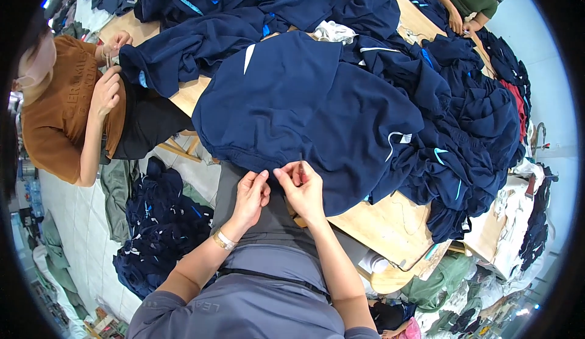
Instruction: Trimming loose threads from dark blue garments using thread snips.
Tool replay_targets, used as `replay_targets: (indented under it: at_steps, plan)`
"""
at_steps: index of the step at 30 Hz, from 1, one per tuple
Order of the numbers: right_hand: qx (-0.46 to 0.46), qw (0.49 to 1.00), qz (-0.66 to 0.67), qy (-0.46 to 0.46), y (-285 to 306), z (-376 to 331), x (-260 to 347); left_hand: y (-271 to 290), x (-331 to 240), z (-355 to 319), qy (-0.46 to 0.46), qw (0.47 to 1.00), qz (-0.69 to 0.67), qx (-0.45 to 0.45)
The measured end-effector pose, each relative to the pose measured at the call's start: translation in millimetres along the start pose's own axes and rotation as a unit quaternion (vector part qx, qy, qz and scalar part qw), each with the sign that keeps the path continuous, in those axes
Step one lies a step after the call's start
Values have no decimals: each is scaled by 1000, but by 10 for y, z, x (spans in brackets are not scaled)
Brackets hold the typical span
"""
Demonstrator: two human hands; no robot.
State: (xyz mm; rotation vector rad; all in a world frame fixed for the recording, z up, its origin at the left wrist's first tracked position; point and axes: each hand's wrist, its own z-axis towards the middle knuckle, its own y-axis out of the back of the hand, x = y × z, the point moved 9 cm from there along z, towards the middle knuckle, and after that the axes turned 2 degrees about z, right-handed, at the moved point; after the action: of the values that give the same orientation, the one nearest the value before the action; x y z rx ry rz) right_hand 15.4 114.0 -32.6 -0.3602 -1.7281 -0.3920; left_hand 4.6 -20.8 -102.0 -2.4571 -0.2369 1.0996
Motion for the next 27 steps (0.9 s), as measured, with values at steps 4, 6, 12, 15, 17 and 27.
replay_targets:
  at_steps: [4, 6, 12, 15, 17, 27]
  plan:
    - [-10, 994, -102, 35, -81, -15, 138, 40, -120, -44, -81, 987, 136, -13]
    - [10, 999, 39, -17, -76, -21, 12, 27, -205, -60, -110, 979, 169, -12]
    - [128, 981, 133, -61, -99, -197, 181, -81, 122, -15, 193, 956, -221, 17]
    - [141, 971, 173, -81, -7, -189, 131, -124, -6, -27, 172, 965, -195, 35]
    - [116, 990, 80, 5, 120, -113, 163, -165, -61, -69, 168, 967, -189, 30]
    - [25, 865, -415, 280, 22, -166, 515, -174, -127, -129, 160, 966, -202, 30]
